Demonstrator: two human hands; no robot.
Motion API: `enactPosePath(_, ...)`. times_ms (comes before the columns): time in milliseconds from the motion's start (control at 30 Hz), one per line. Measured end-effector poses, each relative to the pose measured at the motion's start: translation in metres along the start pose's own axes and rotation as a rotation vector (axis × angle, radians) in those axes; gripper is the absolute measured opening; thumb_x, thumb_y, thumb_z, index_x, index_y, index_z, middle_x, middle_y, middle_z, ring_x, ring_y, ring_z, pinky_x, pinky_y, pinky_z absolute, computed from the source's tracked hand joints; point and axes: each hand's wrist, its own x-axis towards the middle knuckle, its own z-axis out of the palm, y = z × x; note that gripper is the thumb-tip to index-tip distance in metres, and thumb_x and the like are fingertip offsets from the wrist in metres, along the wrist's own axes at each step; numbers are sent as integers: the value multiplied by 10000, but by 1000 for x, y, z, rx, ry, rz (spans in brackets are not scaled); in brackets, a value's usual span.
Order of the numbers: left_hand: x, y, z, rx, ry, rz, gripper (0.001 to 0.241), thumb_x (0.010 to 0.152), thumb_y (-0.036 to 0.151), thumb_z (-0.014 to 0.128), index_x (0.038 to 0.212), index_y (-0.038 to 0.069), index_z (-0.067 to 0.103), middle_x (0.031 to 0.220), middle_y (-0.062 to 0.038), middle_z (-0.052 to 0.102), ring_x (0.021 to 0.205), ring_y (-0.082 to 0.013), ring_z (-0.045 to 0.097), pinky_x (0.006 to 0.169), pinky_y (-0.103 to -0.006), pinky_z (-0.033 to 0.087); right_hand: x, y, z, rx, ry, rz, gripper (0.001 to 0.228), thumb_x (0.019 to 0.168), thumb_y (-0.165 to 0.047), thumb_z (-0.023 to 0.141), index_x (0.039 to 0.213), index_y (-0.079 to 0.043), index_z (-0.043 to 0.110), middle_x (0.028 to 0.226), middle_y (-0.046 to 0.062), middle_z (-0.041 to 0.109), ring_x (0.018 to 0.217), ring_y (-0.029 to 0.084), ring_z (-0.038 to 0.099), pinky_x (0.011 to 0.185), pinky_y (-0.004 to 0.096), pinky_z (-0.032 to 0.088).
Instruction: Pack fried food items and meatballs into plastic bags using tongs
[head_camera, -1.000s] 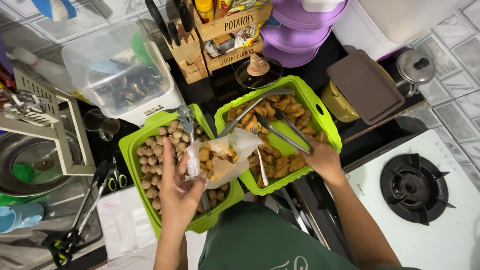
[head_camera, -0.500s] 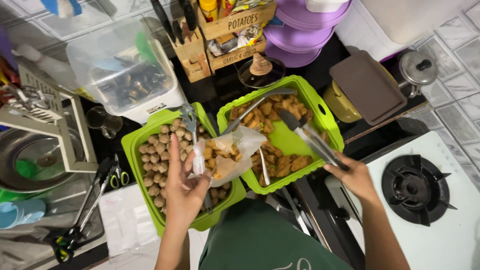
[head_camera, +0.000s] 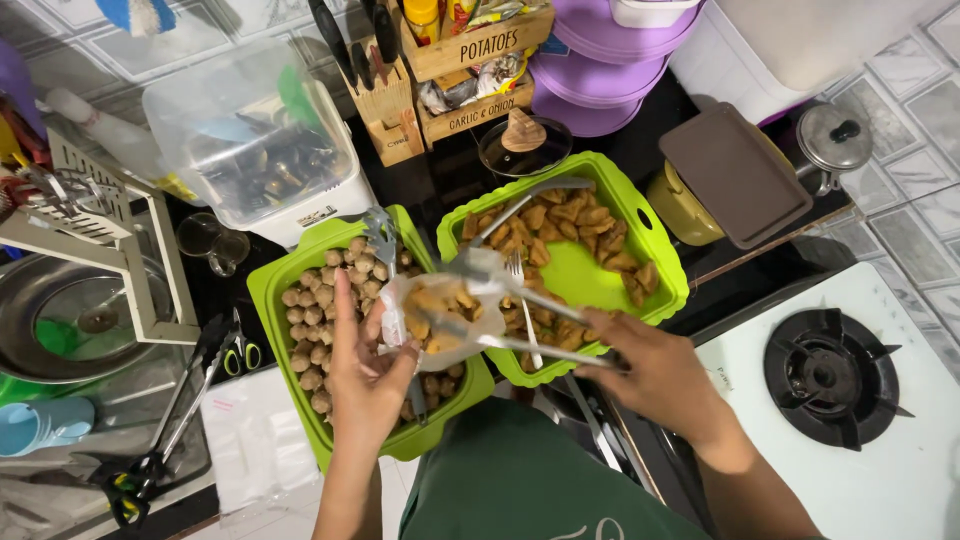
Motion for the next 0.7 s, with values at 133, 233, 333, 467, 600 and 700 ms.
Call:
enactPosePath(133,0,0,-2,41,8,-16,1061,828,-206,618,1630,248,91,1723,-185,155,1535,-299,353,630,-197,481,-6,13,-27,61,39,306,532,853,-262,756,1339,-97,614,1289,135,717,955,228,799,591,236,754)
enactPosePath(233,0,-1,0,44,23,-40,1057,835,-181,646,1632,240,93,1732,-130,136,1537,-287,347,663,-193,438,-8,32,-44,-167,57,436,589,886,-245,752,1406,-18,593,957,150,746,377,124,519,280,199,563)
enactPosePath(333,1,1,0,25,-11,29,1065,839,-203,641,1631,245,88,1710,-175,231,1528,-255,379,553,-195,412,-3,60,-39,-126,-510,1097,683,912,-610,469,1563,-413,409,1071,73,767,894,225,741,766,361,587)
enactPosePath(467,4,3,1,7,-4,8,1071,835,-170,653,1637,249,81,1582,-273,456,1316,-206,596,593,-207,466,-25,120,7,205,-543,1075,656,880,-560,590,1452,-239,604,868,51,735,617,151,567,573,259,427)
enactPosePath(600,4,6,4,1,-8,17,1066,839,-198,632,1638,241,80,1627,-264,392,1492,-272,440,639,-212,476,-8,116,24,314,-519,1130,702,875,-541,599,1487,-197,562,1034,105,743,866,218,712,794,321,601)
enactPosePath(700,5,12,7,-11,-1,-3,1068,833,-214,611,1638,238,75,1631,-250,395,1520,-288,408,705,-220,510,1,132,50,367,-466,987,691,879,-534,582,1437,-127,596,914,99,747,608,181,643,634,284,555)
